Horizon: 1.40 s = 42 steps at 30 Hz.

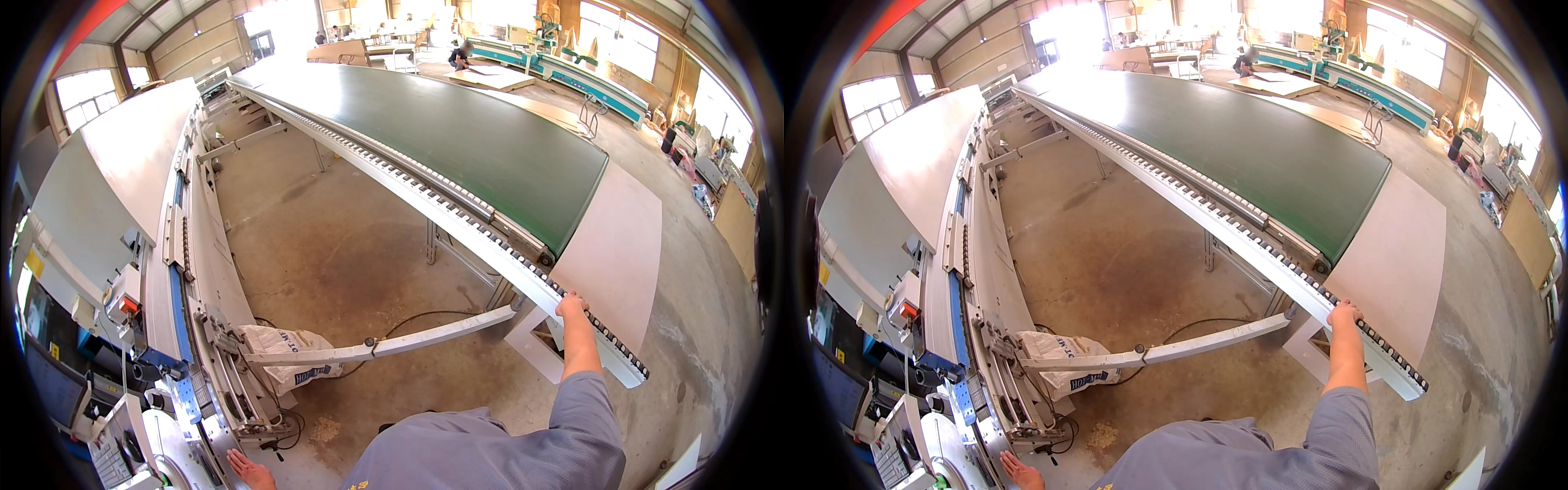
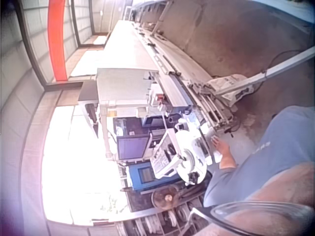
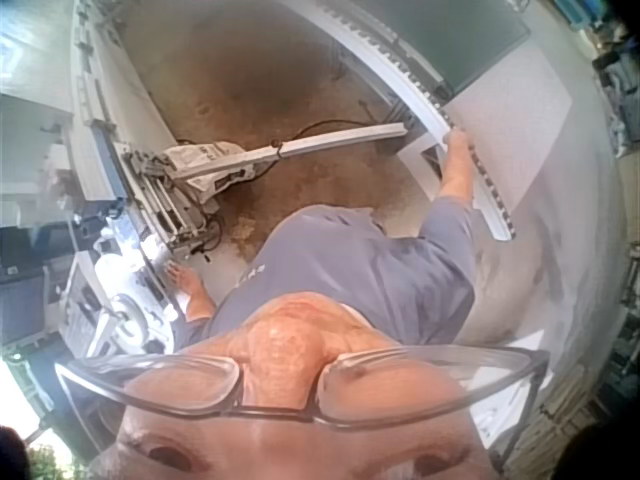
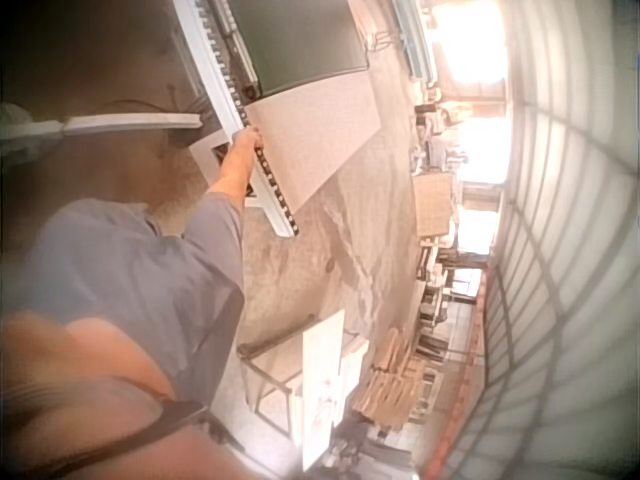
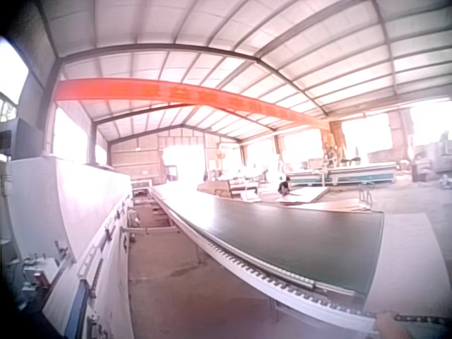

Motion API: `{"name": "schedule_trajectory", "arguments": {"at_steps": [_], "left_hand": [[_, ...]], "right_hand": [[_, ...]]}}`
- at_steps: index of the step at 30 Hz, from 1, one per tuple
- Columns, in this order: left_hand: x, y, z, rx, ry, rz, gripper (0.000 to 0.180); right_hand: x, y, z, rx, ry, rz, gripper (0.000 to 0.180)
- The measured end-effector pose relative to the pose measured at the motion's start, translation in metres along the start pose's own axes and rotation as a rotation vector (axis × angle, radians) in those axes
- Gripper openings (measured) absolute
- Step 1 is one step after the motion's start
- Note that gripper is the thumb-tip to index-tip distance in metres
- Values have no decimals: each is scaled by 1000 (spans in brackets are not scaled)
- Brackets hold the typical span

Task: The person handles white PET-G plastic sheets in a factory setting. They use a handheld tool to score or cut the edges of the sheets, then place them onto a conveyor belt. The person also interacts with a computer control panel, using a mouse to operate the machinery.

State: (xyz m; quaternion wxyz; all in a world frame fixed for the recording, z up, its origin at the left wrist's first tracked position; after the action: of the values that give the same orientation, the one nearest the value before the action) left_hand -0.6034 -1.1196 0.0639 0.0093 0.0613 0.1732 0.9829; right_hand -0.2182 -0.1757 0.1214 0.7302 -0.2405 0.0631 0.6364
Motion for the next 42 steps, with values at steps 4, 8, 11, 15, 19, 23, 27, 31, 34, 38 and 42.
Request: {"name": "schedule_trajectory", "arguments": {"at_steps": [4,8,11,15,19,23,27,31,34,38,42], "left_hand": [[-3,-1,8,8,3,6,76],[-1,-2,8,35,-33,-14,76],[-1,0,4,40,-65,-11,75],[-1,-2,7,47,-56,-19,73],[-4,-6,23,-5,-53,-10,65],[-3,-10,27,-44,-79,-33,60],[-5,-6,25,-20,-84,-28,63],[-3,-5,21,-2,-68,-34,67],[-2,-3,16,-4,-64,-29,69],[-3,-4,17,-58,-51,-15,70],[-2,-2,13,-36,-56,-20,71]], "right_hand": [[-8,1,5,17,-9,8,82],[-7,-2,3,24,-13,-2,82],[-9,1,5,18,-9,-2,83],[-10,1,5,19,-9,-4,84],[-10,3,5,6,3,-1,84],[8,-3,-5,0,-20,23,80],[4,2,-4,-1,-10,28,79],[2,2,-3,-9,-6,21,79],[2,2,-3,-8,-8,19,79],[1,1,-2,1,-11,24,79],[0,1,-1,-4,-7,19,80]]}}
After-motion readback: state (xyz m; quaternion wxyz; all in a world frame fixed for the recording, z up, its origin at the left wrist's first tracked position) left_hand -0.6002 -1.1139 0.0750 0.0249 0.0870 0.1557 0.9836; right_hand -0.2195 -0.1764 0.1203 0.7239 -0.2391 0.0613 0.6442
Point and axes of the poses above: each hand's wrist, its own x-axis towards the middle knuckle, its own z-axis out of the back of the hand, y = z × x, the point moved 5 cm from there along x, towards the middle knuckle, and after that the axes turned 4 degrees about -y, right-handed, at the moved point
